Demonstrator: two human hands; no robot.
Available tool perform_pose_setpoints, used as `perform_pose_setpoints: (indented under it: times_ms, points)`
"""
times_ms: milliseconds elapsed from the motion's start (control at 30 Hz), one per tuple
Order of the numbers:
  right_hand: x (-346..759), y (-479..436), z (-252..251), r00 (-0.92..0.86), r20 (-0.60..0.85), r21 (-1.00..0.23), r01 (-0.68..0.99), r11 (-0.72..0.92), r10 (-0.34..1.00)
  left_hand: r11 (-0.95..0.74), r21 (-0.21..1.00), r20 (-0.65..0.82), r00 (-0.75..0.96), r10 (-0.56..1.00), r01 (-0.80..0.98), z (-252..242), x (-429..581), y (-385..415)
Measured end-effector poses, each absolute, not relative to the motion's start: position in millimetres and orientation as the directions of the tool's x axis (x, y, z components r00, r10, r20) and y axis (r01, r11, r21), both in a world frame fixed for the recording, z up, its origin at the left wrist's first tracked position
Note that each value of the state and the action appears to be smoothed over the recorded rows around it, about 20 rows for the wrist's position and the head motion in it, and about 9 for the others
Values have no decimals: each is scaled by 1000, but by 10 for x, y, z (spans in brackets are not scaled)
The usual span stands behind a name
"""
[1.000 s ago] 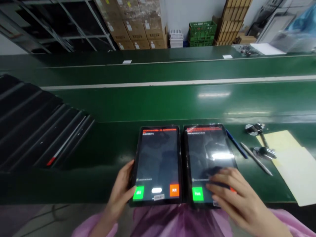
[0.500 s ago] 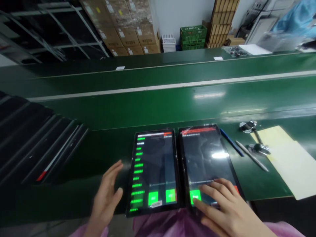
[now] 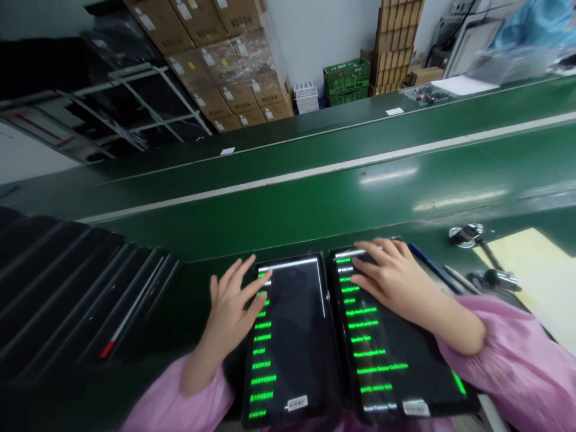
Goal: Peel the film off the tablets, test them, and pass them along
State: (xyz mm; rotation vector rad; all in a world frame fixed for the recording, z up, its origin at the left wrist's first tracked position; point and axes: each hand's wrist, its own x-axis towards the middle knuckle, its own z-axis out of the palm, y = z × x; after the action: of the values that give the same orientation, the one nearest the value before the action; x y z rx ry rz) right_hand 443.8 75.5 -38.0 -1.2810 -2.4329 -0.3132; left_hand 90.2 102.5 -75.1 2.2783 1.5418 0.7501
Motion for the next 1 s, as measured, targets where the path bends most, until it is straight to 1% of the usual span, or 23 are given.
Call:
perform_pose_setpoints:
  times_ms: [100, 167, 300, 433, 533, 700, 800, 867, 1000]
  points:
    - [4425, 574, -295, -534, 436, -85, 777, 624, 724, -486, 453, 293, 390, 873, 747, -727, 746, 830]
    - [4427, 513, -263, -504, 451, -127, 781, 611, 737, -513, 428, 323, 404, 856, 744, -704, 681, 795]
    - [4402, 610, -304, -458, 477, -123, 810, 573, 750, -503, 357, 362, 380, 851, 787, -690, 727, 952]
    - [4344, 739, -355, -439, 457, -139, 823, 550, 773, -508, 229, 337, 422, 842, 831, -731, 812, 1071]
    - [4321, 756, -367, -447, 440, -99, 838, 536, 779, -530, 157, 342, 457, 821, 833, -764, 806, 1068]
    - [4326, 759, -379, -455, 467, -65, 837, 543, 758, -551, 112, 356, 485, 799, 827, -750, 811, 1036]
    - [4342, 773, -389, -455, 487, -48, 838, 543, 746, -552, 106, 353, 488, 798, 827, -741, 838, 1025]
    - [4352, 774, -406, -454, 487, -63, 834, 548, 746, -542, 114, 348, 478, 807, 832, -752, 847, 1019]
    - [4354, 770, -471, -431, 452, -137, 831, 539, 781, -532, 119, 344, 468, 814, 838, -783, 850, 1013]
